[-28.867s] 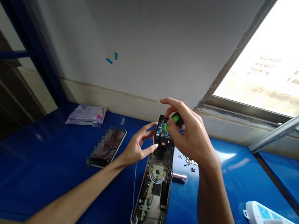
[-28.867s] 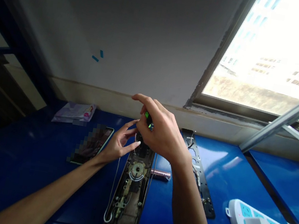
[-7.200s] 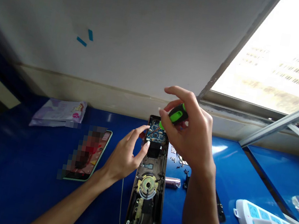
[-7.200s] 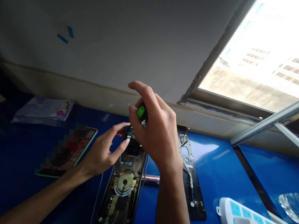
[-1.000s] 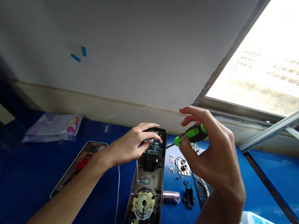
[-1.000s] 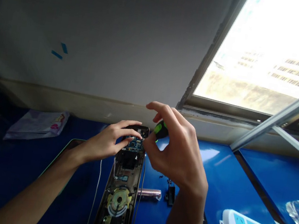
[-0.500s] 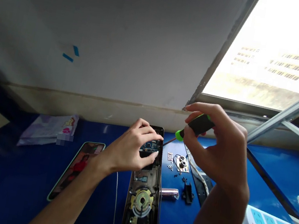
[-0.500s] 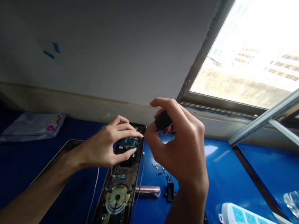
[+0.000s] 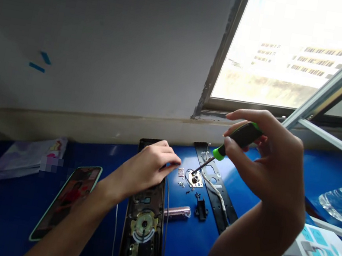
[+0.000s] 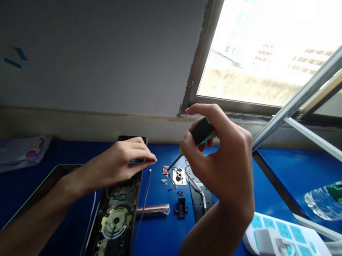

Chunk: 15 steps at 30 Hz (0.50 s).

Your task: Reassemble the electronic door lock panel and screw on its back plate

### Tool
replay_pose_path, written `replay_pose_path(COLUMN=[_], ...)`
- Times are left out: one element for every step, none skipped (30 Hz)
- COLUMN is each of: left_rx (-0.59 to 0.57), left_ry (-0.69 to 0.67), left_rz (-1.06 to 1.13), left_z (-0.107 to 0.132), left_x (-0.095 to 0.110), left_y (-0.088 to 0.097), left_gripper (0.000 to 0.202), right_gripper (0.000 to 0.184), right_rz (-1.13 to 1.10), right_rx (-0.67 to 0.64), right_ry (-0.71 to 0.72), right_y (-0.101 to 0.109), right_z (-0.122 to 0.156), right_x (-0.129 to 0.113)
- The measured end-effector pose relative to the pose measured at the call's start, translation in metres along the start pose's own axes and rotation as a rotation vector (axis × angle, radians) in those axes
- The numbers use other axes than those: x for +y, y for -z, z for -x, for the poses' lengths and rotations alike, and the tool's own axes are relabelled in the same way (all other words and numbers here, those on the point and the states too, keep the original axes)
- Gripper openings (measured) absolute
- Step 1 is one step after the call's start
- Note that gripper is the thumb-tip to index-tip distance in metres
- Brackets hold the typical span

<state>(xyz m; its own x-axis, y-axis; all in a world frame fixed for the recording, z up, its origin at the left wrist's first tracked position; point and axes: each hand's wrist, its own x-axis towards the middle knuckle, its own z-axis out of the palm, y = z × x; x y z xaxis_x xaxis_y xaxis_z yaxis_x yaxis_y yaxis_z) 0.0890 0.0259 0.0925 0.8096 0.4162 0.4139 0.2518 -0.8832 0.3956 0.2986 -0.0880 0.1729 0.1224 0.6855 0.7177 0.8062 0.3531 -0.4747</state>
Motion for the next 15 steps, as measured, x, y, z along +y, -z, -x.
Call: replay_pose_path(left_rx=[-0.088, -0.175, -0.277, -0.369, -0.455, -0.516, -0.584, -0.628, -0.663, -0.696, -0.721, -0.745, -0.767, -0.786, -0.804], left_ry=[-0.014, -0.011, -0.014, -0.017, -0.019, -0.015, -0.008, -0.006, -0.007, -0.008, -0.009, -0.01, -0.01, -0.009, -0.008], left_rz=[-0.023, -0.061, -0.105, -0.173, -0.238, -0.291, -0.336, -0.348, -0.357, -0.365, -0.371, -0.378, -0.385, -0.392, -0.398], left_z=[-0.012, -0.025, -0.038, -0.05, -0.062, -0.072, -0.08, -0.086, -0.091, -0.094, -0.095, -0.096, -0.095, -0.094, -0.093], left_x=[0.003, 0.005, 0.007, 0.008, 0.008, 0.008, 0.007, 0.006, 0.004, 0.002, 0.0, -0.002, -0.003, -0.005, -0.005], left_y=[-0.003, -0.007, -0.012, -0.018, -0.025, -0.032, -0.039, -0.046, -0.053, -0.059, -0.066, -0.071, -0.076, -0.08, -0.083], left_gripper=[0.019, 0.022, 0.024, 0.025, 0.025, 0.025, 0.025, 0.024, 0.023, 0.023, 0.023, 0.023, 0.023, 0.023, 0.023], right_gripper=[0.027, 0.028, 0.028, 0.029, 0.029, 0.029, 0.03, 0.029, 0.029, 0.029, 0.028, 0.028, 0.028, 0.029, 0.029], right_rz=[0.024, 0.048, 0.065, 0.074, 0.073, 0.063, 0.048, 0.034, 0.023, 0.015, 0.007, -0.002, -0.01, -0.017, -0.025], right_rx=[-0.005, -0.011, -0.018, -0.031, -0.049, -0.07, -0.094, -0.115, -0.13, -0.141, -0.146, -0.145, -0.142, -0.139, -0.138], right_ry=[-0.008, -0.016, -0.027, -0.04, -0.052, -0.065, -0.078, -0.091, -0.1, -0.107, -0.113, -0.116, -0.118, -0.12, -0.122], right_y=[0.002, 0.004, 0.006, 0.007, 0.008, 0.009, 0.01, 0.011, 0.012, 0.013, 0.015, 0.016, 0.017, 0.018, 0.018], right_z=[0.0, 0.0, 0.0, 0.0, 0.0, -0.001, -0.001, -0.001, 0.0, 0.0, 0.0, 0.001, 0.001, 0.001, 0.001], right_x=[0.006, 0.011, 0.015, 0.019, 0.022, 0.025, 0.027, 0.028, 0.03, 0.031, 0.032, 0.034, 0.035, 0.037, 0.038])
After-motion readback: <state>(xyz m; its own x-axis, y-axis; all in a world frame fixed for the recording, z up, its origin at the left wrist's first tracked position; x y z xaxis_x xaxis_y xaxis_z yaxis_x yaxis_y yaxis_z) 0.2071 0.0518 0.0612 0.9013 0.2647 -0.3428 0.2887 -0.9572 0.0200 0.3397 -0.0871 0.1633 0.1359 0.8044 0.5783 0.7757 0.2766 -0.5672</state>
